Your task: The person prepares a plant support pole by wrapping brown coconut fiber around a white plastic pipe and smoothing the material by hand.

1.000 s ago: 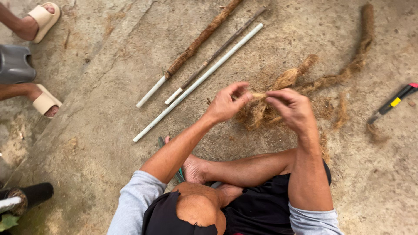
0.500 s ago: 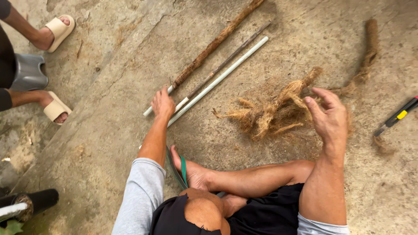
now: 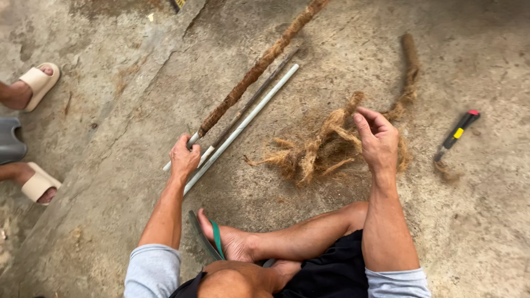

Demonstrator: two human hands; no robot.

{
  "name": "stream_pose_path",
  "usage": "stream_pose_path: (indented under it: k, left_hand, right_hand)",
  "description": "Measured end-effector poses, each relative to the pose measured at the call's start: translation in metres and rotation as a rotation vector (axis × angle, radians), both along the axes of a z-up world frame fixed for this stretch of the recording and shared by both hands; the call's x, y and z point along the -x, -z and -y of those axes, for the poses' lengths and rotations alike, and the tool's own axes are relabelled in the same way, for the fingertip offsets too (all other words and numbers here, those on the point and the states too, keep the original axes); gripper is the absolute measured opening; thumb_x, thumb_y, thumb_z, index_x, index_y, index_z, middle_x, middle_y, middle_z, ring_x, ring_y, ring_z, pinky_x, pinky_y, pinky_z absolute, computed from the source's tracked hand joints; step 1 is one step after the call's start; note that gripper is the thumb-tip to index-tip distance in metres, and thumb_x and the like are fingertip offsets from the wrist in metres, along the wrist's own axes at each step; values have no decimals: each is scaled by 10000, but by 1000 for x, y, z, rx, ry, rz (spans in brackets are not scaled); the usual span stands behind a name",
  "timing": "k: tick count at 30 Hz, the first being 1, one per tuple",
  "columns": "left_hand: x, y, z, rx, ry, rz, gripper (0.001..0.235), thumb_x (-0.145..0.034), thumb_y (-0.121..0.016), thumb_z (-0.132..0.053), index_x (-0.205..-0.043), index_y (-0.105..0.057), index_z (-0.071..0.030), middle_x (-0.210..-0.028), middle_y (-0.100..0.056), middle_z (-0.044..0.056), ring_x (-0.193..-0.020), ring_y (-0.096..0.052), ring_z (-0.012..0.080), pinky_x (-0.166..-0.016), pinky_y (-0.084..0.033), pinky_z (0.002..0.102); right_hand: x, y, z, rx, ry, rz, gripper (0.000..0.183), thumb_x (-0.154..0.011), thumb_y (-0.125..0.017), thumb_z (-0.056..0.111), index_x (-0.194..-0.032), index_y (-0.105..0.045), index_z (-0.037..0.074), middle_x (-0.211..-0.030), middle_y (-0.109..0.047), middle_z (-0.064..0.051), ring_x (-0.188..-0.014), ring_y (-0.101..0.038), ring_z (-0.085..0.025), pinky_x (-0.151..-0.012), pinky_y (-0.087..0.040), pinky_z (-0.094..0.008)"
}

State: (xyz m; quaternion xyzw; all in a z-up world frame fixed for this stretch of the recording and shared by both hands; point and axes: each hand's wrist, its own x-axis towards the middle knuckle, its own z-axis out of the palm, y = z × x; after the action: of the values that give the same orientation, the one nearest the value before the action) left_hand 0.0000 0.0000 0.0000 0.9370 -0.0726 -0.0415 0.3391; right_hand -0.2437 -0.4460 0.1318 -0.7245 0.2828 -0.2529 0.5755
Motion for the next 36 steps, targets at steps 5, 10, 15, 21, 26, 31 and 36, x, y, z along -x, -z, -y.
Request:
stream_pose_path:
  k: [5, 10, 15, 21, 26, 31, 36]
  left_hand:
    - [6, -34, 18, -25, 91, -11, 209, -856, -627, -209, -996, -705, -74, -912, -746, 159, -831, -705, 318, -879, -513, 452]
    - [9, -46, 33, -171, 330, 200, 166, -796, -729, -215, -849, -694, -62, -825, -716, 165, -817, -666, 355, -828, -462, 477]
    - [16, -42, 41, -216, 457, 252, 173, -830, -727, -195, -749, -639, -71, -795, -691, 143, -810, -661, 336, -775, -445, 472]
    - [21, -44, 42, -239, 476, 218, 361, -962, -719, -276, -696, -619, -53, -721, -657, 170, -683, -633, 380, -665, -475, 500]
    - [23, -46, 41, -246, 445, 149, 393, -1001, -692, -339, -737, -662, -49, -719, -679, 178, -612, -631, 389, -612, -490, 508]
    - [24, -43, 40, -276, 426, 56, 405, -1032, -666, -344, -730, -682, -76, -654, -688, 116, -507, -608, 270, -578, -501, 454]
    - [27, -29, 36, -287, 395, -42, 342, -1037, -662, -318, -773, -702, -105, -628, -696, 73, -485, -580, 200, -542, -503, 413]
  right_hand:
    - [-4, 0, 20, -389, 78, 524, 447, -1021, -743, 264, -1356, -614, -2, -1131, -753, -100, -999, -718, -219, -853, -614, -357]
    - [-5, 0, 49, -706, 297, 729, 612, -842, -813, 439, -1331, -605, 135, -1103, -763, -67, -1005, -736, -216, -914, -635, -424]
    - [10, 8, 74, -750, 319, 884, 462, -892, -820, 468, -1149, -653, 122, -908, -700, -79, -877, -695, -248, -832, -603, -430]
    - [24, 6, 79, -879, 154, 996, 488, -958, -773, 562, -1086, -662, 104, -762, -626, -42, -724, -598, -206, -725, -532, -387]
    - [15, -13, 51, -859, 156, 1047, 515, -881, -671, 490, -1181, -675, 71, -867, -683, -98, -814, -654, -234, -825, -574, -414]
    - [10, -17, 43, -763, 125, 1084, 356, -1053, -617, 416, -1116, -651, 67, -923, -674, -87, -867, -661, -216, -833, -574, -376]
    - [13, -4, 56, -752, 140, 1099, 287, -1054, -644, 373, -1054, -643, 86, -903, -676, -72, -861, -665, -204, -829, -589, -367]
